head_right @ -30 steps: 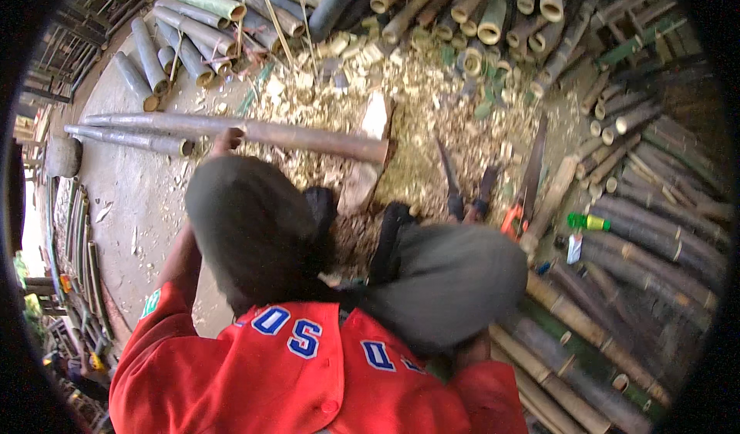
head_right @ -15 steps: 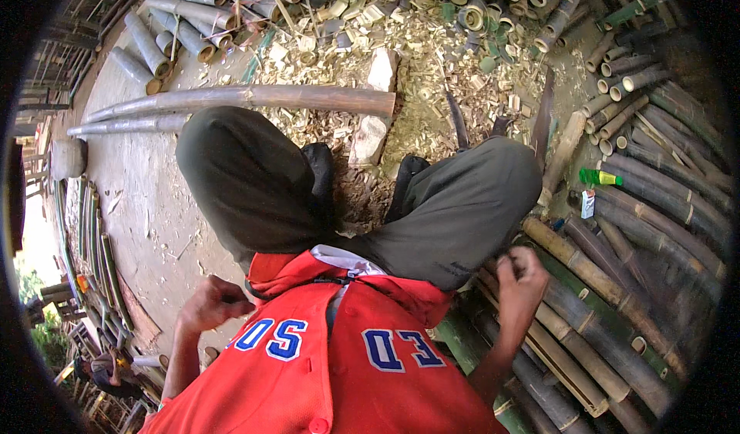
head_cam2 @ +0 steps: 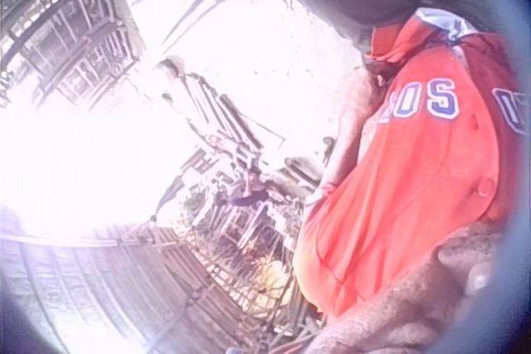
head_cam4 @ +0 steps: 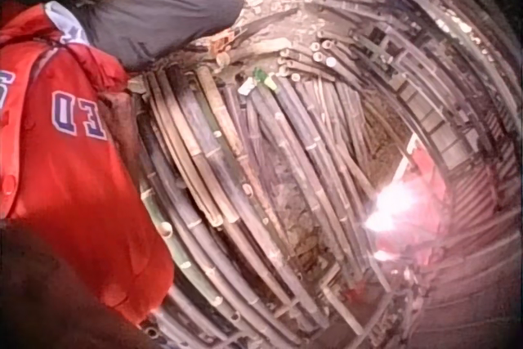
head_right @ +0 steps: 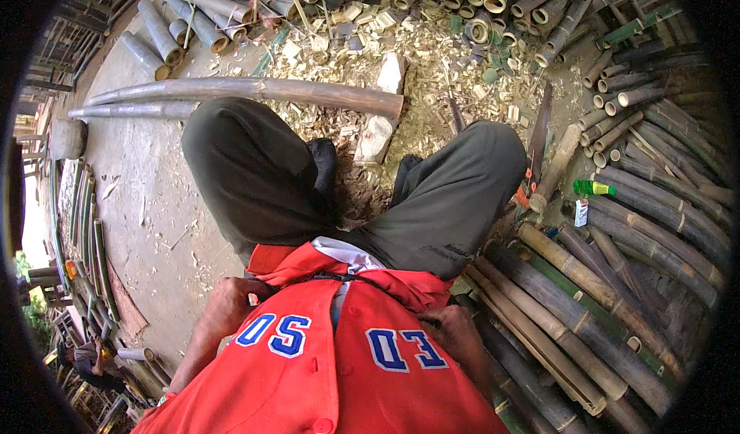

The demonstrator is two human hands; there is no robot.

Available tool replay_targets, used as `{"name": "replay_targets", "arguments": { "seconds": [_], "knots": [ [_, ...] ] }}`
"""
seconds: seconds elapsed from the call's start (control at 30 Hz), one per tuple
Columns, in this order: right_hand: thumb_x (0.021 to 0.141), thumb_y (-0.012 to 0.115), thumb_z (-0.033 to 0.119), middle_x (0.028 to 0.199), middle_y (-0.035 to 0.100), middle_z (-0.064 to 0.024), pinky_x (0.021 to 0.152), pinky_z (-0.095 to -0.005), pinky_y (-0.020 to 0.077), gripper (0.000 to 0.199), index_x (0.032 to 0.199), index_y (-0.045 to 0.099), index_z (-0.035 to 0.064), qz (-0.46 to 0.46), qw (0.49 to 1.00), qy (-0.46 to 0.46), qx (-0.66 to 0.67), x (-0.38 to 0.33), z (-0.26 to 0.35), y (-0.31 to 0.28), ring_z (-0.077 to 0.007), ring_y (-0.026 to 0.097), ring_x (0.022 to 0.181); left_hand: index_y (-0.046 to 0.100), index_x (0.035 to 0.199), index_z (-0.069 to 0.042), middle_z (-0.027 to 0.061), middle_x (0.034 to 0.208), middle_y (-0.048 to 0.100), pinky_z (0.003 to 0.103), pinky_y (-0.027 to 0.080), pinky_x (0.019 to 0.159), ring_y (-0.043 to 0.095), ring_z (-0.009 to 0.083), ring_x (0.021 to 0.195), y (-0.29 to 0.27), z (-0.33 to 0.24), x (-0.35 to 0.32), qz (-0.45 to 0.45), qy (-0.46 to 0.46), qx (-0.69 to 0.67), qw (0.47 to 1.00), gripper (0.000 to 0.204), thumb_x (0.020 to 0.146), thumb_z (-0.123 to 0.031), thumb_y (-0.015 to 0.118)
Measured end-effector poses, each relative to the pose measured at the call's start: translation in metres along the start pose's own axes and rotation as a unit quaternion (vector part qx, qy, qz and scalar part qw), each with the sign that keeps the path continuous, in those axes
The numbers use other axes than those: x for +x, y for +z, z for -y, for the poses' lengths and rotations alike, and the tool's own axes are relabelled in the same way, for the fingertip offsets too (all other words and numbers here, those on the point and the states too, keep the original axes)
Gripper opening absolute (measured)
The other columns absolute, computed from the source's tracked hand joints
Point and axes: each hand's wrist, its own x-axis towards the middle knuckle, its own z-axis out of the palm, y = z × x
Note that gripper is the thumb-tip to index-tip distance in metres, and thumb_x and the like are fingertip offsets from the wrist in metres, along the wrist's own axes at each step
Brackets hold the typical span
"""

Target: The person shaves a long bamboo pole using a metal blade while sitting on the ground, periodically rotating the pole to work on different sections.

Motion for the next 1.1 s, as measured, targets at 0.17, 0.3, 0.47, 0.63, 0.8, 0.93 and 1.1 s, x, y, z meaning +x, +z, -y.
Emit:
{"name": "replay_targets", "arguments": {
  "seconds": [0.17,0.3,0.47,0.63,0.8,0.93,1.1],
  "knots": [
    [0.092,0.075,0.014,0.101,0.078,-0.0181,0.081,-0.0412,0.0606,0.018,0.106,0.080,0.0033,-0.059,0.996,-0.059,-0.005,0.013,-0.006,0.017,-0.0327,0.079,0.091,0.082,0.111,-0.018,0.0127,0.097,0.080,0.045,0.060,0.080,0.077,0.0333,0.090,-0.002,-0.009,-0.005,0.012,0.006,0.082,0.997,0.030,0.083,-0.025,0.077],
    [0.092,0.075,0.014,0.103,0.078,-0.0165,0.082,-0.0418,0.0606,0.019,0.108,0.080,0.0074,-0.056,0.998,-0.025,-0.026,0.011,0.015,0.013,-0.0333,0.078,0.093,0.081,0.111,-0.017,0.0126,0.095,0.079,0.046,0.059,0.078,0.076,0.0341,0.090,0.003,-0.008,-0.004,0.008,0.023,0.122,0.992,0.030,0.083,-0.024,0.075],
    [0.089,0.076,0.013,0.104,0.078,-0.0149,0.082,-0.0440,0.0603,0.023,0.111,0.080,0.0103,-0.031,0.996,-0.035,-0.080,0.016,0.012,0.011,-0.0343,0.077,0.095,0.080,0.106,-0.015,0.0145,0.094,0.078,0.048,0.058,0.077,0.075,0.0369,0.089,0.000,0.000,-0.006,0.030,0.066,0.106,0.992,0.026,0.082,-0.027,0.076],
    [0.088,0.073,0.011,0.103,0.078,-0.0173,0.080,-0.0453,0.0598,0.027,0.115,0.079,0.0096,0.039,0.986,-0.111,-0.119,0.017,-0.006,0.000,-0.0370,0.076,0.094,0.079,0.106,-0.015,0.0129,0.102,0.078,0.048,0.057,0.082,0.074,0.0364,0.096,-0.006,-0.006,0.005,0.056,0.133,0.087,0.986,0.023,0.089,-0.029,0.069],
    [0.089,0.074,0.016,0.094,0.077,-0.0187,0.076,-0.0395,0.0569,0.030,0.117,0.078,0.0068,0.114,0.988,-0.106,-0.018,0.006,-0.051,0.001,-0.0262,0.075,0.080,0.078,0.117,-0.017,0.0117,0.115,0.077,0.048,0.057,0.088,0.073,0.0343,0.108,-0.018,-0.020,0.026,0.138,0.161,0.098,0.972,0.032,0.094,-0.032,0.063],
    [0.090,0.075,0.018,0.090,0.077,-0.0152,0.073,-0.0344,0.0536,0.026,0.109,0.076,0.0004,0.117,0.986,-0.054,0.105,0.000,-0.029,-0.010,-0.0099,0.067,0.077,0.078,0.120,-0.017,0.0141,0.114,0.077,0.049,0.057,0.088,0.073,0.0354,0.106,-0.016,-0.014,0.037,0.155,0.187,0.113,0.963,0.034,0.094,-0.032,0.062],
    [0.088,0.076,0.013,0.091,0.076,-0.0118,0.078,-0.0308,0.0534,0.021,0.101,0.073,-0.0033,0.086,0.982,-0.060,0.155,0.015,-0.019,-0.009,-0.0074,0.066,0.084,0.078,0.118,-0.016,0.0172,0.100,0.077,0.052,0.056,0.081,0.073,0.0395,0.094,-0.019,0.007,0.028,0.157,0.174,0.132,0.963,0.034,0.091,-0.033,0.066]
  ]
}}
